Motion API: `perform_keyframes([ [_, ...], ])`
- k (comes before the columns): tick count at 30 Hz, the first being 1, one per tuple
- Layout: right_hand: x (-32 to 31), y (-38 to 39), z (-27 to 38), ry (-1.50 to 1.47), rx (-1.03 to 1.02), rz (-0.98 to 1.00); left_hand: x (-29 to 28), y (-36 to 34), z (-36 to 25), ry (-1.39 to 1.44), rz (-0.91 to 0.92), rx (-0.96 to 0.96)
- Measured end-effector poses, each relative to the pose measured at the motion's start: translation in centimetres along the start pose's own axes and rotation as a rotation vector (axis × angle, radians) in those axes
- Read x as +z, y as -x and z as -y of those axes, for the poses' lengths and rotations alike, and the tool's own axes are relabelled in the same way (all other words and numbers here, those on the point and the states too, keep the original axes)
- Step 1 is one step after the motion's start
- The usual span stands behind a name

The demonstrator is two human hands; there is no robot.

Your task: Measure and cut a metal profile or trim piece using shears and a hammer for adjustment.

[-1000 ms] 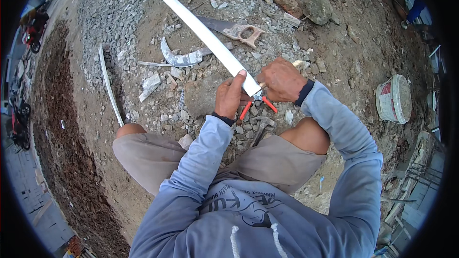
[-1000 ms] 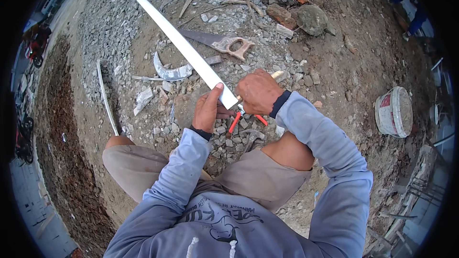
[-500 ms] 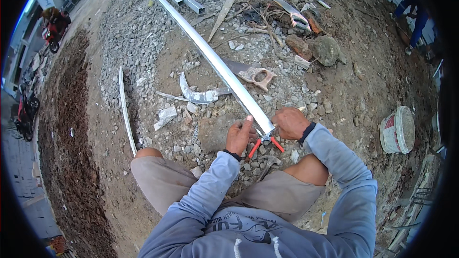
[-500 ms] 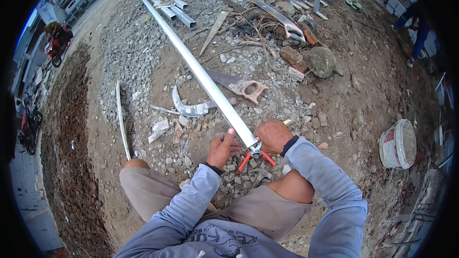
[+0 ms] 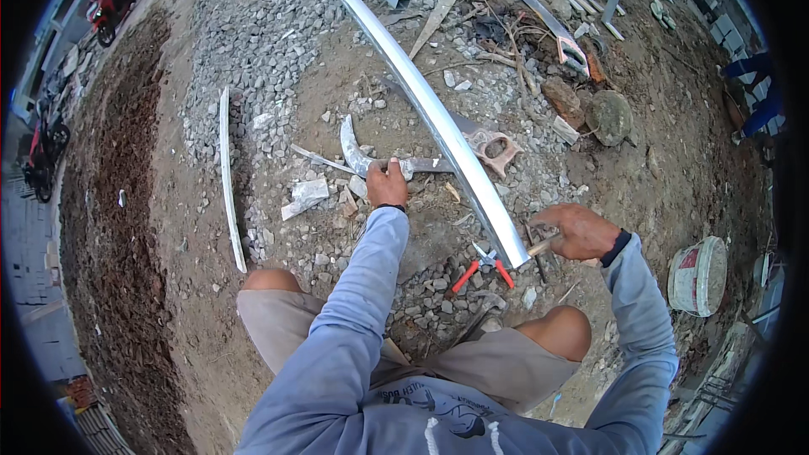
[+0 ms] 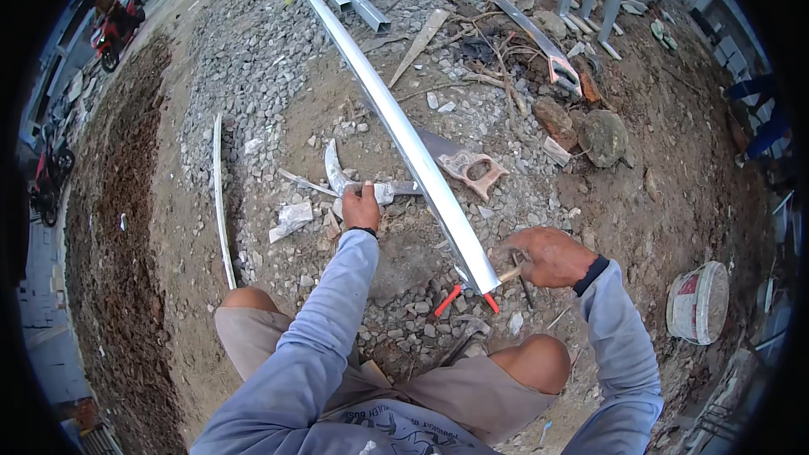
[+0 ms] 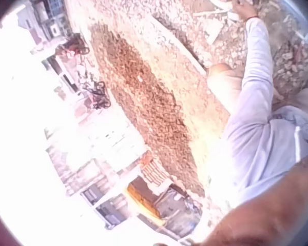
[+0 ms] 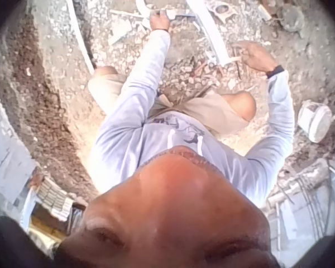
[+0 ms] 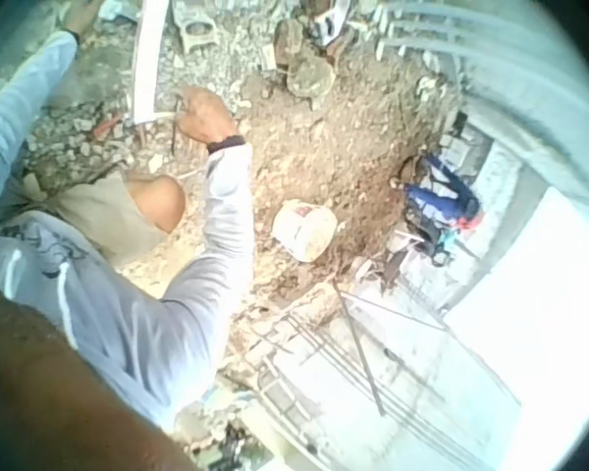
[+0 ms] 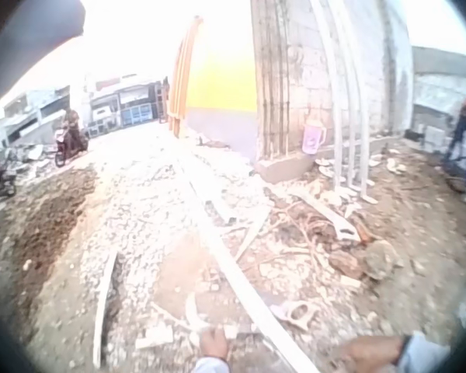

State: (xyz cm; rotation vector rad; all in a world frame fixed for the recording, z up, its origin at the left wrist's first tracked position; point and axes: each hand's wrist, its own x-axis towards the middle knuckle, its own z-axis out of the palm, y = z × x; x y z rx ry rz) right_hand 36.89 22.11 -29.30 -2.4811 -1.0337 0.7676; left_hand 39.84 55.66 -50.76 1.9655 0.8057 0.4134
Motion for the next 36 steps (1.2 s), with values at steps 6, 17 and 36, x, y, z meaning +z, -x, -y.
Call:
perform_keyframes([
  [6,-3.1,-1.7,-1.9,-0.082,0.411,-0.171,2.8,-9.5,0.4,-0.376,-0.019,0.285],
  [17,-13.0,-16.4,-9.9,0.131,0.578,-0.278,12.0,-17.0,0.0,-0.33,0.006,0.318],
  [36,-33.8,-60.8,-18.8,0.387,0.439,-0.941,11.2,-18.8,-1.2,-0.48,0.198,0.015],
])
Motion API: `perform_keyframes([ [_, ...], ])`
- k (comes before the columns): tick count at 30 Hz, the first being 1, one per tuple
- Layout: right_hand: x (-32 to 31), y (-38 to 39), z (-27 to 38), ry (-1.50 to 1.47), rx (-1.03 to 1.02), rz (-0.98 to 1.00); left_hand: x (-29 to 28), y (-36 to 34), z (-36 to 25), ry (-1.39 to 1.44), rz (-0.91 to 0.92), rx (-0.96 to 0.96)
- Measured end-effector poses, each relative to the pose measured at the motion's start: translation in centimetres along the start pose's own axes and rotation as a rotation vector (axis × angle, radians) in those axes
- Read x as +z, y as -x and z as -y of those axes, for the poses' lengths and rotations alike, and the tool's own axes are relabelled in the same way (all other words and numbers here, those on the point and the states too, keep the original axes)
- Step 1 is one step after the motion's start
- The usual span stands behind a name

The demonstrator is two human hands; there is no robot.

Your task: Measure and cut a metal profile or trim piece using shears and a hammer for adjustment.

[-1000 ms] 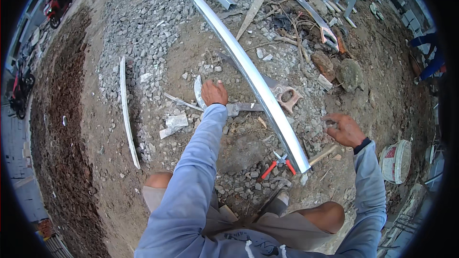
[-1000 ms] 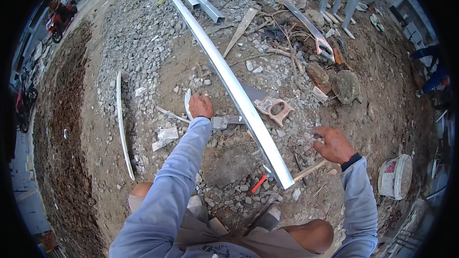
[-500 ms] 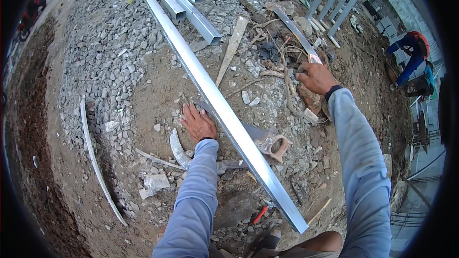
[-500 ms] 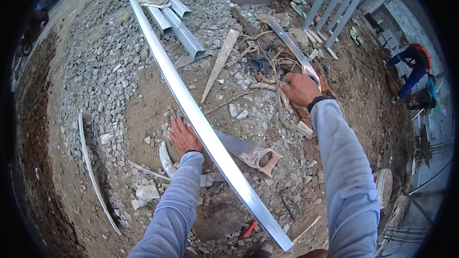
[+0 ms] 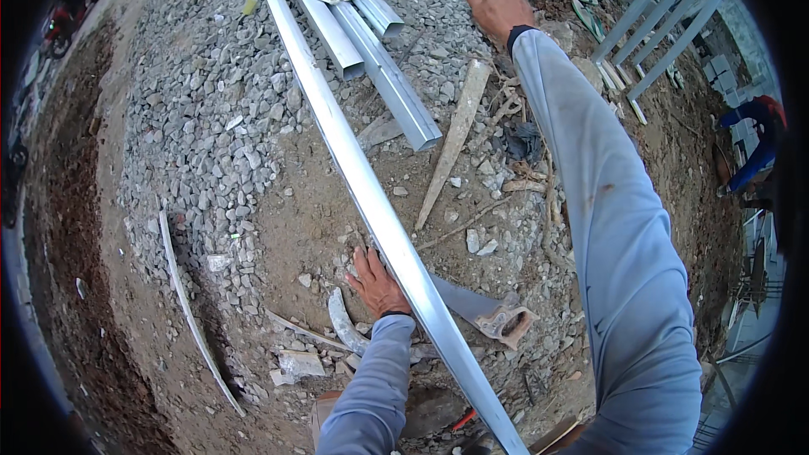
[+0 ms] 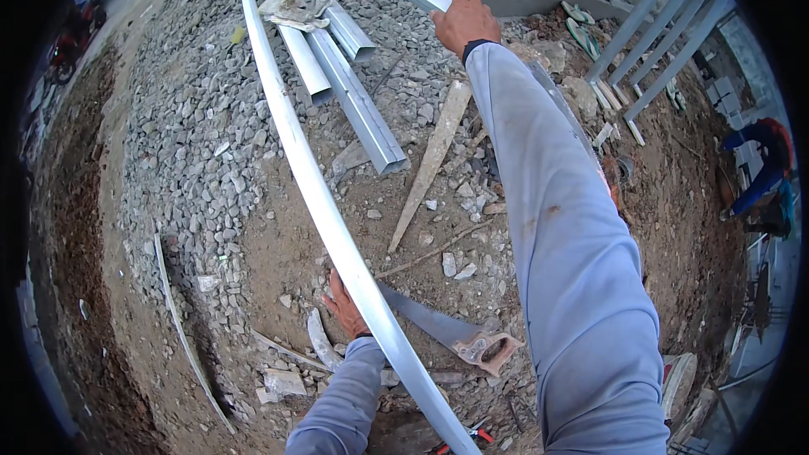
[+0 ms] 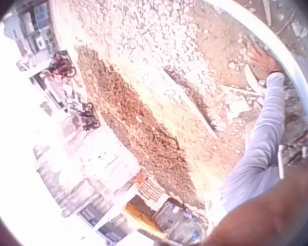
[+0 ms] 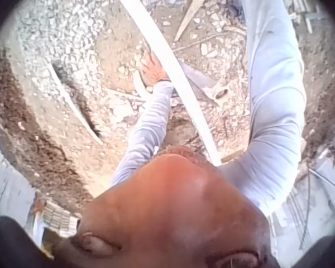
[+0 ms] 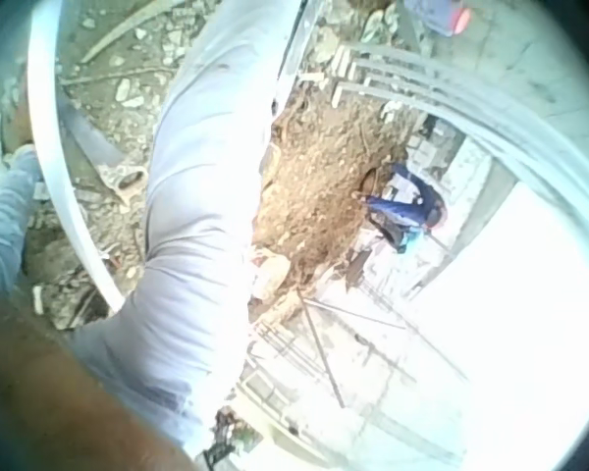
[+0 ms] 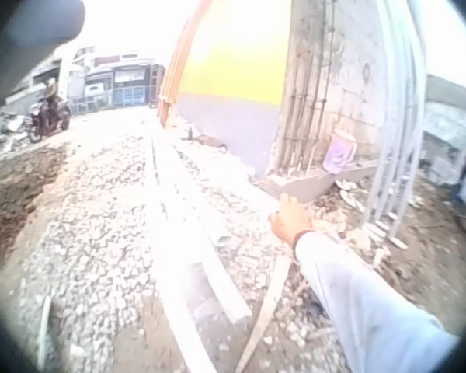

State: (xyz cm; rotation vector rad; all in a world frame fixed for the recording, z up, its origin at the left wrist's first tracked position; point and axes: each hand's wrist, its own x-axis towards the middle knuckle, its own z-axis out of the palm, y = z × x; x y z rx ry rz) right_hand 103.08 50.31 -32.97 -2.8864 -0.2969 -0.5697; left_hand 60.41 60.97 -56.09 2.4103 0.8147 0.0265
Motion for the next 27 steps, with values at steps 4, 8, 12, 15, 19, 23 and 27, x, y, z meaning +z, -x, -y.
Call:
perform_keyframes([
  [4,2.1,-2.9,-1.1,0.021,-0.021,0.036,1.0,0.2,0.0,0.039,0.005,0.026],
  [8,1.7,-1.4,0.7,0.035,-0.013,0.12,1.4,0.7,0.8,-0.051,-0.01,0.047],
  [12,-0.9,3.3,1.3,-0.035,0.008,0.248,1.2,0.8,1.2,-0.043,-0.032,0.064],
  [15,-2.8,8.2,-1.5,-0.207,0.071,0.374,1.7,0.9,0.9,-0.048,-0.083,0.107],
  [19,-3.1,18.8,-2.9,-0.911,0.378,0.572,-0.1,0.5,-0.5,-0.015,-0.033,0.057],
  [23,-4.1,24.6,-1.5,-1.088,0.506,0.636,-0.1,0.5,-0.4,-0.036,-0.02,0.042],
  [27,-4.1,25.4,-0.5,-1.228,0.667,0.732,0.3,0.5,-0.3,-0.04,-0.03,0.043],
])
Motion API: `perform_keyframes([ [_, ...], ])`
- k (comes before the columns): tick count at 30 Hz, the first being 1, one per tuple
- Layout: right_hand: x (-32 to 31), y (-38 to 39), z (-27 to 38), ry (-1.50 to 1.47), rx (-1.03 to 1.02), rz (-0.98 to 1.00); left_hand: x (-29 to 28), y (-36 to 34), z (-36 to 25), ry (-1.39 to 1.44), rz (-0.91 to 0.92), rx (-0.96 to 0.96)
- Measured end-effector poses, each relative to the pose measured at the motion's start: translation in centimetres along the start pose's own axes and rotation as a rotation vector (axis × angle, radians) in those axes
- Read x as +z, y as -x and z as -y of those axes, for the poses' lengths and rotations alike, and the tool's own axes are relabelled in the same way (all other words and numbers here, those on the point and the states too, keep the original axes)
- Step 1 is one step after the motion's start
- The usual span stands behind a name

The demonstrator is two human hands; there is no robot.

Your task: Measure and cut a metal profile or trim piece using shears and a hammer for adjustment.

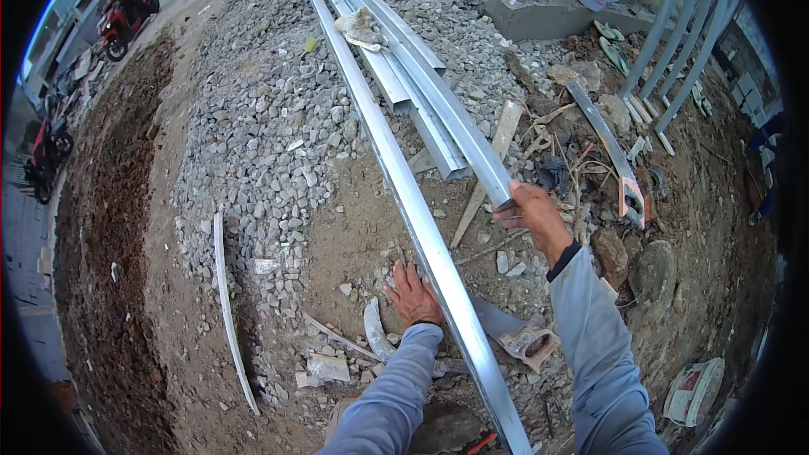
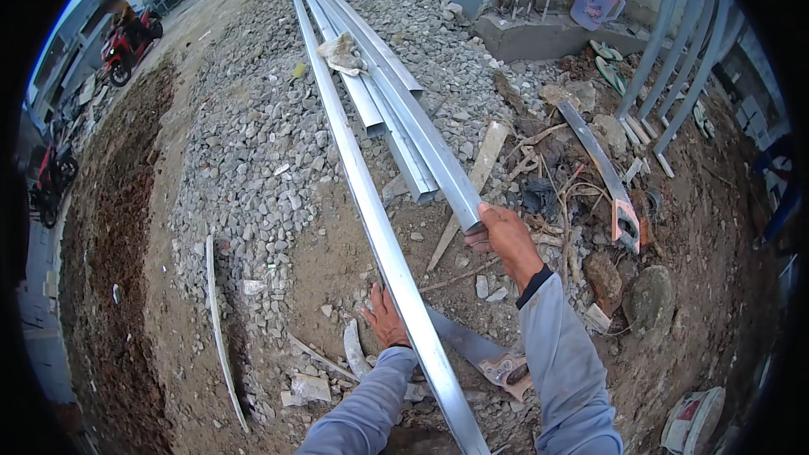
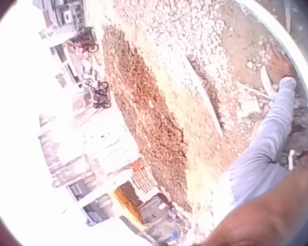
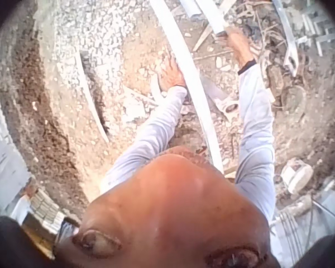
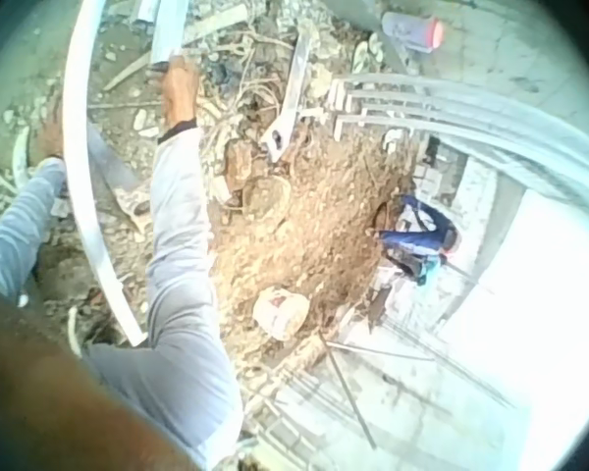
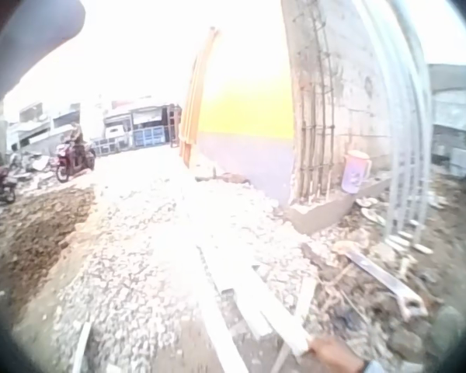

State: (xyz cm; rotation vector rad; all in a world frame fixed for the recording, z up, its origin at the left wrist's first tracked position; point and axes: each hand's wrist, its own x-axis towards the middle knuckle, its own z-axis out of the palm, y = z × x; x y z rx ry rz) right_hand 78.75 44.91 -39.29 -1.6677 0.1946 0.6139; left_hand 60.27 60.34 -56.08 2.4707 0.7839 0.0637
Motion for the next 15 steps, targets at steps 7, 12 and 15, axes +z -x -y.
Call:
perform_keyframes([
  [7,1.4,0.9,0.0,-0.068,-0.094,-0.073,0.2,0.0,0.3,0.004,0.003,0.004],
  [12,1.6,1.1,2.6,0.297,-0.214,-0.101,-0.1,0.5,0.1,0.011,0.007,0.006],
  [15,2.0,1.2,2.5,0.36,-0.215,-0.143,-0.4,0.7,0.0,0.034,-0.005,0.008],
])
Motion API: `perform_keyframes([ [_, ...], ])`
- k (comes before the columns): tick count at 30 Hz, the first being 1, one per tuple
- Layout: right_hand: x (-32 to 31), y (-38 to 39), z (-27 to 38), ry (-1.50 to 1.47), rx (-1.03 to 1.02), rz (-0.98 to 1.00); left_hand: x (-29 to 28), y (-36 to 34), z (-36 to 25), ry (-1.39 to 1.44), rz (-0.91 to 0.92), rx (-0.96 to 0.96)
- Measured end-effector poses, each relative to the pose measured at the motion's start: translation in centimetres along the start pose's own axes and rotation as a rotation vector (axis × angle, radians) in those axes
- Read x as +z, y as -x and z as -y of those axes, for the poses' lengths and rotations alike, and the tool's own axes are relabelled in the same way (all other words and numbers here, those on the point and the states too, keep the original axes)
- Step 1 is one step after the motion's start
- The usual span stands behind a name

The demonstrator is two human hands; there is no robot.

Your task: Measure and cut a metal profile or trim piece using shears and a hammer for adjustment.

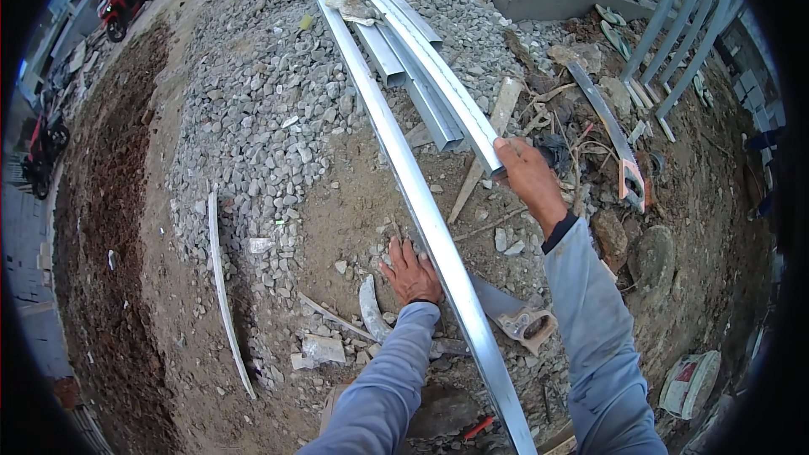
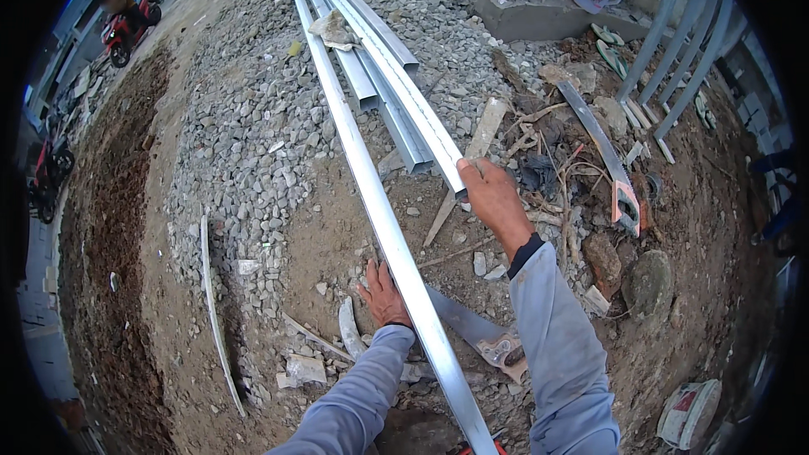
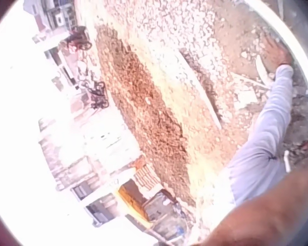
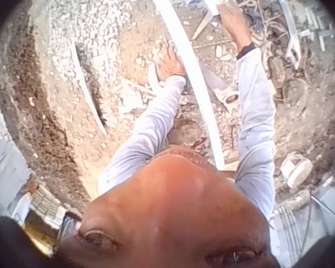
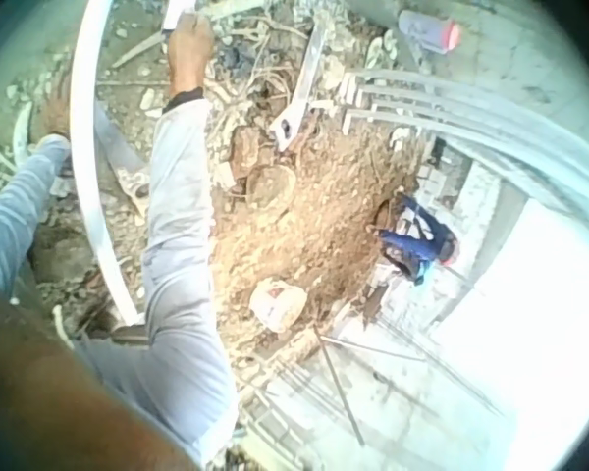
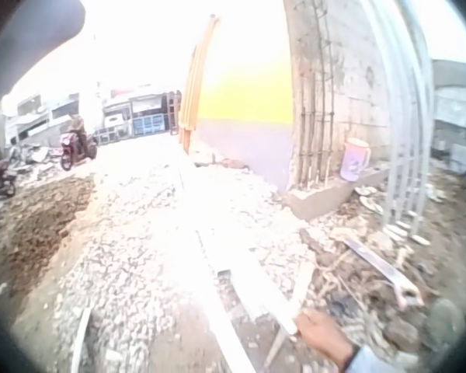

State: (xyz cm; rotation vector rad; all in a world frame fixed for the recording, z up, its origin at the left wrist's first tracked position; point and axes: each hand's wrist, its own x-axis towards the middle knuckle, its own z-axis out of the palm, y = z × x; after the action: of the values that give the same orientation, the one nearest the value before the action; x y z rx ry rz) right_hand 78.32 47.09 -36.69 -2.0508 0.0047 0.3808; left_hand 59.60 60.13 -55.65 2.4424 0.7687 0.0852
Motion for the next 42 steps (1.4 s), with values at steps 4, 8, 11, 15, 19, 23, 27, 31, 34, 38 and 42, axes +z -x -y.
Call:
perform_keyframes([
  [4,0.7,0.8,-1.1,0.067,-0.084,-0.139,1.0,-0.3,0.7,-0.001,-0.042,0.016],
  [8,-1.7,3.5,-3.0,0.212,-0.197,-0.223,1.9,-0.9,-0.1,0.025,-0.07,0.042],
  [11,-4.6,10.4,-2.9,0.283,-0.162,-0.068,0.3,-1.6,0.5,0.011,-0.086,0.034],
  [15,-10.2,23.7,-4.8,0.367,-0.038,0.141,0.2,-1.2,-0.2,-0.062,-0.166,0.121],
  [19,-13.9,36.4,-10.5,0.54,0.151,0.035,4.7,-1.0,3.0,-0.154,-0.169,0.215],
  [23,-14.7,45.1,-13.3,0.723,0.145,0.06,1.6,-4.1,7.2,0.049,-0.092,0.299],
  [27,-13.3,48.6,-17.0,1.123,-0.222,0.177,-2.4,3.7,6.1,0.401,-0.178,0.367],
  [31,-11.2,47.0,-19.4,1.17,-0.319,0.3,-6.3,16.0,5.8,1.014,0.197,0.006],
  [34,-10.0,46.6,-20.2,1.062,-0.401,0.389,-9.7,25.6,4.7,1.057,0.345,-0.033],
  [38,-8.5,46.7,-21.3,0.984,-0.541,0.419,-12.4,33.8,2.5,0.972,0.604,-0.062],
  [42,-6.0,45.8,-21.5,1.028,-0.612,0.523,-11.9,35.9,3.2,0.822,0.561,0.18],
])
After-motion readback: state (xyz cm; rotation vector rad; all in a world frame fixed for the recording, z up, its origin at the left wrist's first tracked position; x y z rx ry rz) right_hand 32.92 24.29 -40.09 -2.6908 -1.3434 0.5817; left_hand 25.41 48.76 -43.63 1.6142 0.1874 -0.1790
